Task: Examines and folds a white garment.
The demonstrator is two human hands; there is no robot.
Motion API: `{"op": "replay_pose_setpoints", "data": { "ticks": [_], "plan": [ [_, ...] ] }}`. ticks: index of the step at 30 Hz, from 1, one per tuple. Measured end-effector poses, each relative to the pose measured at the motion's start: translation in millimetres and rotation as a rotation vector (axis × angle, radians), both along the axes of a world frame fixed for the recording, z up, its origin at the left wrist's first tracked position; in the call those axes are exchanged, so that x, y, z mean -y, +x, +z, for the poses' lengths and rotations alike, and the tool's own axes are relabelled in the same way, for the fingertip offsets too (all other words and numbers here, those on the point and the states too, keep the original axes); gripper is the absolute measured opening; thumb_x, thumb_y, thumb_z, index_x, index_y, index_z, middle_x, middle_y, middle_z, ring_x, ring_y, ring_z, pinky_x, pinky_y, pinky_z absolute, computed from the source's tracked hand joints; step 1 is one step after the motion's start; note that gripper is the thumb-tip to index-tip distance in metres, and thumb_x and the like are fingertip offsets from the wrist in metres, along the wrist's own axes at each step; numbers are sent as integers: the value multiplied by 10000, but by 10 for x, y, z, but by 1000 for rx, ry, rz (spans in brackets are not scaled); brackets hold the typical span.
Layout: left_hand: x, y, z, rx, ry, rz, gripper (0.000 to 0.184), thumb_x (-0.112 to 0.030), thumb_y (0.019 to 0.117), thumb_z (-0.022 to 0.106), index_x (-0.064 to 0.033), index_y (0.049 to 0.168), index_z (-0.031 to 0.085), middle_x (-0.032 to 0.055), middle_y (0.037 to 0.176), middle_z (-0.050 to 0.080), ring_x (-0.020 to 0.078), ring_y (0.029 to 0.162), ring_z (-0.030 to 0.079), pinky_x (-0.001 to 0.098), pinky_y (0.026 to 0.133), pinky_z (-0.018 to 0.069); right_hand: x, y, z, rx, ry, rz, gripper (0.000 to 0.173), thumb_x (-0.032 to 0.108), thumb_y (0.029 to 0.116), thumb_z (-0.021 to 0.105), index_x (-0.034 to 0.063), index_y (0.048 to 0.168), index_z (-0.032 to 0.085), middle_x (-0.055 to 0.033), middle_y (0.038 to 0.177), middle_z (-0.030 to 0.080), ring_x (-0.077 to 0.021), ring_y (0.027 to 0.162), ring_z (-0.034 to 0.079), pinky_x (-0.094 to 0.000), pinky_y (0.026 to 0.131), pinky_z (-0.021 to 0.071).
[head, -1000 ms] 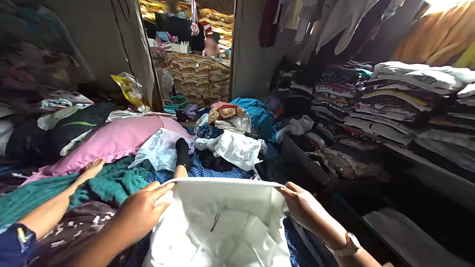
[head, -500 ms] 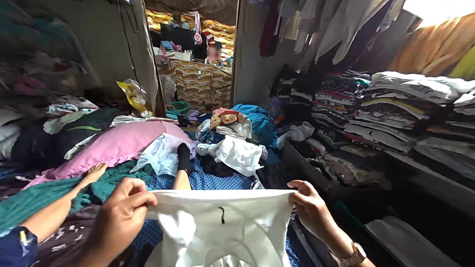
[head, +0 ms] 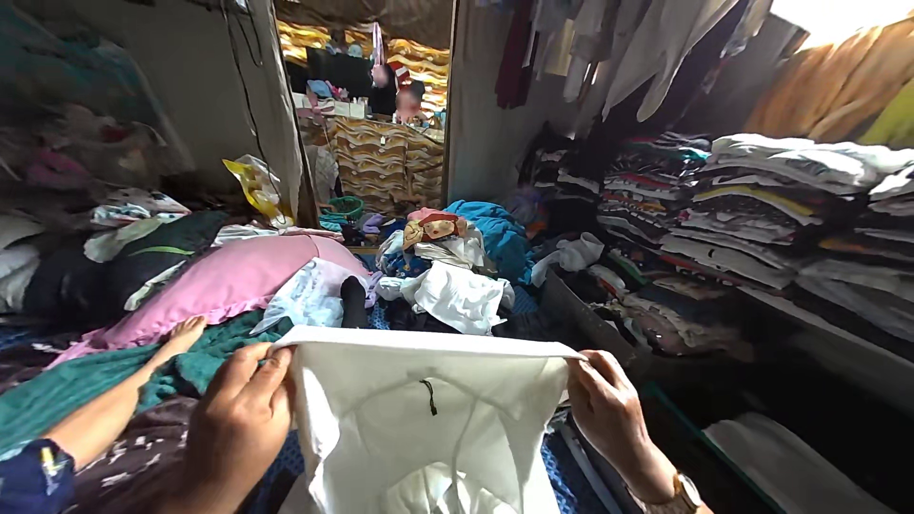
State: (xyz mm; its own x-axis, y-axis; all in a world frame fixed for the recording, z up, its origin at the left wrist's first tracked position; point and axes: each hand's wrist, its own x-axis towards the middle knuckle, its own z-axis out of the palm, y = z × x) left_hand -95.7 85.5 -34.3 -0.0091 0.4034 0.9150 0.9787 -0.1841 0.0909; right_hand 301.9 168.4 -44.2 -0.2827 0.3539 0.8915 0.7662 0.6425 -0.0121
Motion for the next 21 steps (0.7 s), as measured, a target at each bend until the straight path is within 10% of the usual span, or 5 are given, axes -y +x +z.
{"op": "replay_pose_setpoints", "data": {
  "ticks": [6,11,13,17,21],
  "plan": [
    [-49,180,-17,221,143,-106,234,-24,955,577,175,1028,677,291,954,615,198,927,613,182,871,480,114,-178,12,-174,-15,46,251,188,890,666,-23,1010,728,-160,913,639,-104,855,623,-115,799,484],
    [0,210,-10,185,-41,-74,355,-37,1013,457,117,1280,634,322,1111,622,347,1040,634,385,959,510,-26,-7,-96,16,-13,123,299,85,967,536,125,1160,761,-124,919,587,-154,845,588,-200,760,506],
    [-13,42,-69,92,-63,-126,308,-9,972,482,73,1150,719,320,1058,646,436,983,649,489,904,534,-66,97,-148,39,-77,192,270,99,958,544,207,1068,765,-109,950,591,-139,848,595,-214,734,520],
    [2,-212,-156,194,-118,-305,204,-38,835,530,-38,668,646,137,967,660,123,988,617,182,898,484,-97,227,-227,-14,-188,302,179,115,946,555,128,780,622,-75,1033,601,-52,934,598,-143,813,513],
    [42,-256,-109,90,-85,-195,236,18,844,481,34,671,640,215,927,699,313,962,663,354,899,520,-81,219,-213,0,-158,155,201,18,865,545,62,749,703,-137,1000,702,-212,980,678,-289,872,561]
  ]
}}
